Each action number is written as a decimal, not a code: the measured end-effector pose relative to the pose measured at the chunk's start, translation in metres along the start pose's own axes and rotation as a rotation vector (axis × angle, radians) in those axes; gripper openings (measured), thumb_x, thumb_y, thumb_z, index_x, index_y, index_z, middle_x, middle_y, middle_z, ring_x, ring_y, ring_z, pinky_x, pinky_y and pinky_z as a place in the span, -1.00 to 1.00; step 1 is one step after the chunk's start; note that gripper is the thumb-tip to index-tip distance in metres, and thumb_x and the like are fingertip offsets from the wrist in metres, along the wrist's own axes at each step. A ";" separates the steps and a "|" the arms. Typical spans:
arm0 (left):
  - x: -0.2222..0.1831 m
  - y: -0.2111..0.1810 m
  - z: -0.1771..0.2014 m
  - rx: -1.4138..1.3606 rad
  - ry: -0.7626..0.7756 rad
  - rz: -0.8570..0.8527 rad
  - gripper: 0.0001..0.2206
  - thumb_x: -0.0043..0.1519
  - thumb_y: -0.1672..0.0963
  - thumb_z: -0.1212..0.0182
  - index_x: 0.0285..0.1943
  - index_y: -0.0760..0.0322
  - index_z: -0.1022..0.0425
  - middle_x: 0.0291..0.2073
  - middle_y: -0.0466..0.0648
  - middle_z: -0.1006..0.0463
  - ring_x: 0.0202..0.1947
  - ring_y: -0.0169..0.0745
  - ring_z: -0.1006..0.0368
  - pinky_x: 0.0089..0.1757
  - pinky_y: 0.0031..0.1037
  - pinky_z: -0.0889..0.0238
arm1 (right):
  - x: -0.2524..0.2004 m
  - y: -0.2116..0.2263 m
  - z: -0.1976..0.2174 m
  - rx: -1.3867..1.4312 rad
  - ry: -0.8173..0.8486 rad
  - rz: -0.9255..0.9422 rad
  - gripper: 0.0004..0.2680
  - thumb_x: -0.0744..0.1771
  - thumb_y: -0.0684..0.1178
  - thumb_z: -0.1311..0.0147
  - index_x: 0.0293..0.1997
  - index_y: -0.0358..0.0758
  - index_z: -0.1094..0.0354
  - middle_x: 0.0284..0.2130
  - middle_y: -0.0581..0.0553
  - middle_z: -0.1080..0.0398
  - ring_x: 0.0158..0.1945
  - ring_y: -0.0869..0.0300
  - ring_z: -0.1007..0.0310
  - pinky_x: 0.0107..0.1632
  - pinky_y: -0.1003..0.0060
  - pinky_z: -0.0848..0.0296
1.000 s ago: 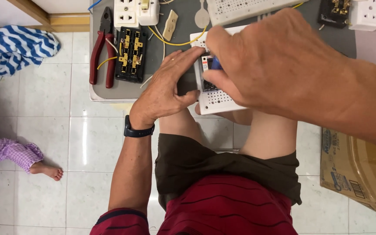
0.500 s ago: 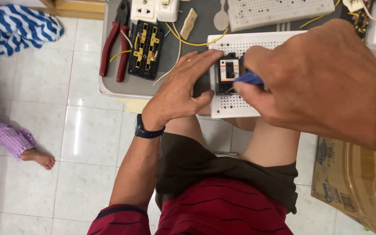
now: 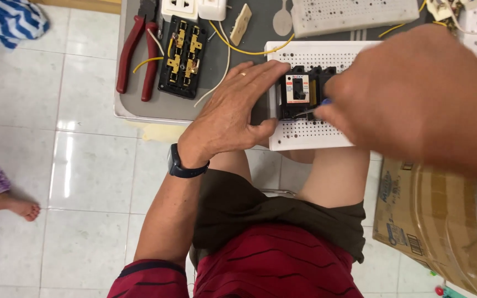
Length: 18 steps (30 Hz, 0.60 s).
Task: Assembling an electrical panel by mounting circuit breakers onto a perforated board and connecting wires using a screwdriver.
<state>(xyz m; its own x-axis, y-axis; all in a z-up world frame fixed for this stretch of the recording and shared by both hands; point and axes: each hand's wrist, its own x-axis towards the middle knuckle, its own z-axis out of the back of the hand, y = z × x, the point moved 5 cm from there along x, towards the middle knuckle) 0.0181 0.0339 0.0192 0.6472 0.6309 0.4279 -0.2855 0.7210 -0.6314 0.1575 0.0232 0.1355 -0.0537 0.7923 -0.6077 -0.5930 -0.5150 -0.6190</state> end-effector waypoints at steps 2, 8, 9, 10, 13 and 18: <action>0.000 -0.001 0.001 0.001 -0.010 -0.018 -0.30 0.04 0.13 -0.24 0.40 0.33 -0.07 0.32 0.14 -0.30 0.35 0.06 -0.22 0.30 -0.10 0.02 | 0.000 -0.005 -0.005 0.039 -0.038 -0.026 -0.67 0.35 0.42 0.37 -0.32 0.24 -0.37 -0.50 0.07 -0.53 -0.35 0.08 -0.59 -0.39 0.19 -0.40; -0.003 0.001 0.002 0.018 -0.026 -0.048 -0.26 0.02 0.10 -0.29 0.40 0.34 -0.06 0.31 0.14 -0.30 0.34 0.09 -0.24 0.27 -0.11 -0.01 | -0.024 0.023 -0.005 -0.206 -0.267 0.332 -0.88 0.31 -0.17 0.14 -0.21 0.05 -0.05 -0.54 0.09 -0.30 -0.51 0.19 -0.44 -0.55 0.24 -0.29; -0.002 0.000 0.002 0.013 -0.026 -0.061 -0.25 0.00 0.11 -0.31 0.40 0.35 -0.05 0.31 0.15 -0.31 0.33 0.10 -0.25 0.26 -0.12 -0.02 | -0.031 0.028 -0.002 -0.230 -0.491 0.409 -0.84 0.33 -0.21 0.16 -0.44 0.01 -0.14 -0.66 0.03 -0.27 -0.61 0.13 -0.35 -0.53 0.19 -0.32; -0.003 0.001 0.002 0.011 -0.027 -0.062 -0.25 0.00 0.11 -0.31 0.40 0.35 -0.05 0.31 0.15 -0.31 0.33 0.10 -0.25 0.26 -0.12 -0.02 | -0.026 0.029 0.001 -0.231 -0.489 0.409 -0.84 0.33 -0.21 0.16 -0.44 0.01 -0.14 -0.66 0.03 -0.27 -0.61 0.13 -0.35 -0.53 0.19 -0.32; -0.003 -0.001 0.000 0.023 -0.004 -0.066 -0.21 0.01 0.09 -0.36 0.42 0.33 -0.01 0.32 0.17 -0.29 0.35 0.12 -0.22 0.27 -0.10 0.00 | -0.009 0.010 -0.001 -0.085 -0.217 0.055 -0.71 0.40 0.35 0.37 -0.30 0.11 -0.21 -0.72 0.18 -0.41 -0.65 0.22 -0.44 -0.54 0.28 -0.23; -0.005 0.000 -0.001 0.019 0.004 -0.043 -0.22 0.04 0.09 -0.34 0.43 0.33 0.00 0.34 0.15 -0.27 0.37 0.14 -0.19 0.27 -0.06 0.03 | -0.012 0.008 -0.008 0.015 -0.217 0.157 -0.72 0.26 0.31 0.10 -0.03 0.15 -0.08 -0.67 0.20 -0.41 -0.58 0.18 -0.52 -0.59 0.22 -0.27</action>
<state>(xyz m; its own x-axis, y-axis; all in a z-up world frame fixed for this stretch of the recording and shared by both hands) 0.0157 0.0308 0.0167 0.6623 0.5980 0.4514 -0.2705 0.7527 -0.6002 0.1595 0.0073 0.1339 -0.3160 0.7555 -0.5739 -0.5759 -0.6335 -0.5168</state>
